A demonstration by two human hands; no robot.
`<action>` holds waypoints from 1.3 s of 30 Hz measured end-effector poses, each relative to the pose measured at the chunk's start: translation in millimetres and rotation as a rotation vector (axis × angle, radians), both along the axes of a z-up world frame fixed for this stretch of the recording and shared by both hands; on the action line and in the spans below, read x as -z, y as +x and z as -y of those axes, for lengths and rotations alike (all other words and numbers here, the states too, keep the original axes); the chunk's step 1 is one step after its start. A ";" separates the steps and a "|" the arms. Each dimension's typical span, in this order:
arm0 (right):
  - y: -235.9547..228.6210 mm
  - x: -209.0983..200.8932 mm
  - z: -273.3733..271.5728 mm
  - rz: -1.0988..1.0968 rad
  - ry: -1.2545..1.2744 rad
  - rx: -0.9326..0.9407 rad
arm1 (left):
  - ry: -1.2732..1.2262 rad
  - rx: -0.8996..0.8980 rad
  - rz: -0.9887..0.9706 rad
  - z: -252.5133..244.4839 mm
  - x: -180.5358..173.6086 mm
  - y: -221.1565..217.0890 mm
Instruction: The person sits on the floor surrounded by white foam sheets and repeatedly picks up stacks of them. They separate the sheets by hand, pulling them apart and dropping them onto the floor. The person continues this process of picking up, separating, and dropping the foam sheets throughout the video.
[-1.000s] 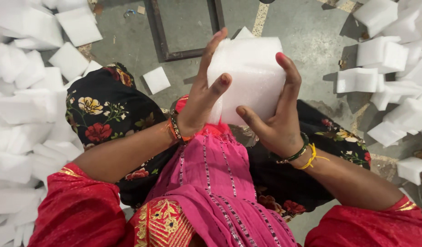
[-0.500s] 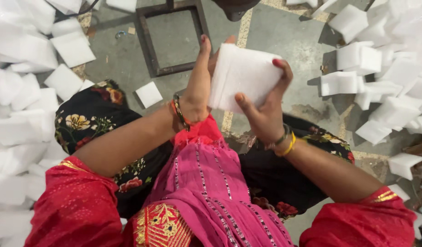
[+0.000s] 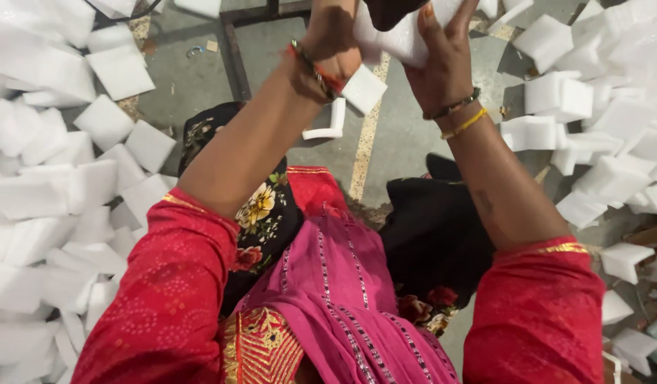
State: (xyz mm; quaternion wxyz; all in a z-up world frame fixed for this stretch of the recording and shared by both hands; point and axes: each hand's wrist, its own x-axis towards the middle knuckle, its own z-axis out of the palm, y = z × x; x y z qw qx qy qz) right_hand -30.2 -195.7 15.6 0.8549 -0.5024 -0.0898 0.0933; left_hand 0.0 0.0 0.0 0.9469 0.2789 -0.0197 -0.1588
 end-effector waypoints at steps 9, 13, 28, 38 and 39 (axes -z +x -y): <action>-33.0 -24.1 -9.8 0.017 -0.078 0.085 | 0.038 0.010 -0.014 9.3 -17.8 -33.0; -101.9 -42.1 -21.7 0.185 -0.434 0.184 | 0.168 -0.012 0.033 12.8 -31.7 -82.8; -260.7 9.4 -20.8 0.279 -0.776 0.288 | 0.827 -0.378 0.641 -8.7 -25.7 -210.6; -292.4 39.4 -6.1 0.370 -0.657 0.107 | 0.419 -0.430 0.860 -13.0 -4.8 -224.5; -289.6 38.7 -7.0 0.372 -0.659 0.094 | 0.432 -0.426 0.859 -14.0 -3.3 -220.8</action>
